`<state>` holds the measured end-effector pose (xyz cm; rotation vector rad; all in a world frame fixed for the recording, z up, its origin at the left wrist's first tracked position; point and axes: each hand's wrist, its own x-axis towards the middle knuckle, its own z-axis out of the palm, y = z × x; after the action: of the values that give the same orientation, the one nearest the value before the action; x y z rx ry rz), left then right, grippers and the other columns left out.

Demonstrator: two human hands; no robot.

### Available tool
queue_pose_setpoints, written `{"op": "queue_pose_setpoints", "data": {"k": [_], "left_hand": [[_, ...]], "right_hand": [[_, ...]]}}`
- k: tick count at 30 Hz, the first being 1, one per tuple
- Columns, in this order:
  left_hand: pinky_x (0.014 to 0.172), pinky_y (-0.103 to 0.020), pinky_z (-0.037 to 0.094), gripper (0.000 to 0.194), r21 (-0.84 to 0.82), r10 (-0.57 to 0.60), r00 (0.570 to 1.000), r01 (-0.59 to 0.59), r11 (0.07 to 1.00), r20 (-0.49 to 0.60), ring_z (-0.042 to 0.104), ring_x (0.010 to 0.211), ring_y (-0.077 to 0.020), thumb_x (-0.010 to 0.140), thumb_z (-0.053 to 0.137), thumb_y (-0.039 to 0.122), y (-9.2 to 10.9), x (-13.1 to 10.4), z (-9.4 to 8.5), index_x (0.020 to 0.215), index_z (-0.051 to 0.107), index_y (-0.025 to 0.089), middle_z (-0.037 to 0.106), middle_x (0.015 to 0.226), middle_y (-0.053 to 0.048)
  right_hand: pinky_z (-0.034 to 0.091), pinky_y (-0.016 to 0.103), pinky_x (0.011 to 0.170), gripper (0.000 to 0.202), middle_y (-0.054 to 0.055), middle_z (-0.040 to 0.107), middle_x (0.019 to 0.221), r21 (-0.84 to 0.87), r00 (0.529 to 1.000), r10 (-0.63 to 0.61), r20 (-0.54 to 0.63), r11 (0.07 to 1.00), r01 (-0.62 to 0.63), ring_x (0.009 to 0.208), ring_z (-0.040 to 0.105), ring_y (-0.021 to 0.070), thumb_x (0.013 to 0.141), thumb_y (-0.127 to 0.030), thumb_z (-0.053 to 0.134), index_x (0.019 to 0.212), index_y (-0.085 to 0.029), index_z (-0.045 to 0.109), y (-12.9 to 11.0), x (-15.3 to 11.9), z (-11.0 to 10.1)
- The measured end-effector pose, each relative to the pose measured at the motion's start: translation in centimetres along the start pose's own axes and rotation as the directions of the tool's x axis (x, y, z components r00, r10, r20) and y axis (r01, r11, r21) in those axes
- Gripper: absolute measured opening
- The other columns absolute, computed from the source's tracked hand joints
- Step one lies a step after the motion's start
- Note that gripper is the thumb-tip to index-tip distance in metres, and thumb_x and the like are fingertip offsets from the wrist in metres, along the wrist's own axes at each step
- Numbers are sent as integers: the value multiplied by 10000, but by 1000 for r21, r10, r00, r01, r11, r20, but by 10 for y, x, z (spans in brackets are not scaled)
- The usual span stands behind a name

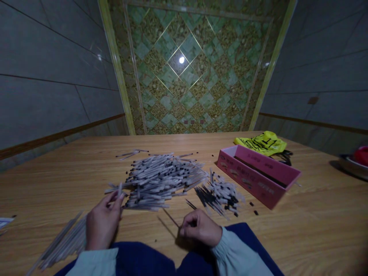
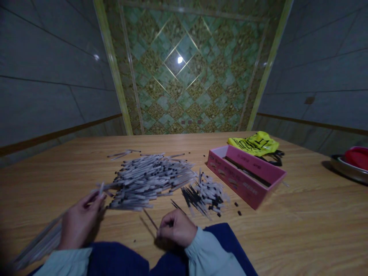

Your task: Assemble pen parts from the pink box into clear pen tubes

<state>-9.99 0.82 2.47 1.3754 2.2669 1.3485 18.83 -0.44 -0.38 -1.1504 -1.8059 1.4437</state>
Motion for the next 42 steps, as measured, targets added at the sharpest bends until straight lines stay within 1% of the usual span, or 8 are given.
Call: {"op": "queue_pose_setpoints", "data": {"k": [4, 8, 13, 23, 28, 31, 37, 42], "left_hand": [[669, -365, 426, 479, 591, 52, 994, -100, 800, 98, 602, 858, -282, 844, 336, 503, -25, 19, -20, 1136, 603, 231, 665, 988, -89], [713, -388, 422, 468, 685, -32, 987, -88, 723, 160, 588, 954, -320, 856, 311, 434, -39, 23, -26, 1157, 586, 205, 640, 1088, -136], [747, -422, 417, 438, 675, -38, 976, -119, 728, 213, 582, 976, -364, 829, 341, 346, -43, 23, -27, 1116, 616, 163, 639, 1071, -192], [767, -409, 450, 425, 563, 172, 964, -260, 784, 204, 587, 977, -338, 819, 390, 370, -35, 22, -15, 1073, 648, 148, 638, 1091, -178], [836, -276, 440, 299, 176, 420, 770, -553, 814, 480, 613, 952, -213, 814, 448, 348, -9, 1, 17, 935, 689, 220, 695, 992, -59], [810, -269, 437, 269, 178, 424, 696, -616, 767, 580, 603, 929, -186, 825, 427, 243, 2, -16, 31, 934, 673, 248, 662, 999, -49], [734, -279, 422, 235, 326, 357, 723, -619, 715, 591, 582, 904, -183, 826, 432, 182, 4, -28, 37, 944, 628, 235, 582, 1010, -66], [755, -323, 405, 139, 241, 482, 673, -690, 683, 561, 546, 921, -224, 811, 479, 172, 9, -30, 35, 805, 613, 207, 589, 909, -66]], "right_hand": [[316, 237, 543, 227, 46, 637, 623, -532, 879, -113, -463, 829, -174, 618, 550, 147, 742, -312, 542, 658, -148, 673, -6, -5, -40], [317, 275, 561, 244, 94, 692, 763, -655, 721, -104, -685, 522, -546, 725, 616, 219, 778, -374, 513, 752, -204, 686, -5, -17, -79], [344, 287, 580, 250, 91, 702, 843, -586, 633, -29, -774, 414, -697, 809, 637, 249, 780, -427, 515, 809, -247, 686, 6, -22, -101], [366, 294, 605, 190, 62, 664, 890, -579, 601, -97, -793, 427, -695, 837, 629, 242, 794, -352, 533, 896, -217, 620, 14, -16, -101], [372, 267, 637, 246, 46, 589, 1052, -621, 617, -201, -761, 503, -601, 860, 604, 188, 816, -256, 520, 1052, -222, 582, 19, -13, -99], [374, 263, 653, 257, 44, 573, 1073, -616, 615, -210, -760, 532, -580, 873, 593, 183, 823, -246, 518, 1071, -224, 583, 21, -12, -98], [391, 254, 695, 242, 54, 568, 1105, -635, 649, -250, -719, 617, -465, 905, 581, 181, 846, -238, 484, 1062, -218, 591, 14, -11, -84], [413, 295, 806, 213, 83, 599, 1038, -620, 708, -332, -624, 761, -190, 926, 573, 201, 817, -210, 490, 979, -177, 624, 4, -8, -62]]}}
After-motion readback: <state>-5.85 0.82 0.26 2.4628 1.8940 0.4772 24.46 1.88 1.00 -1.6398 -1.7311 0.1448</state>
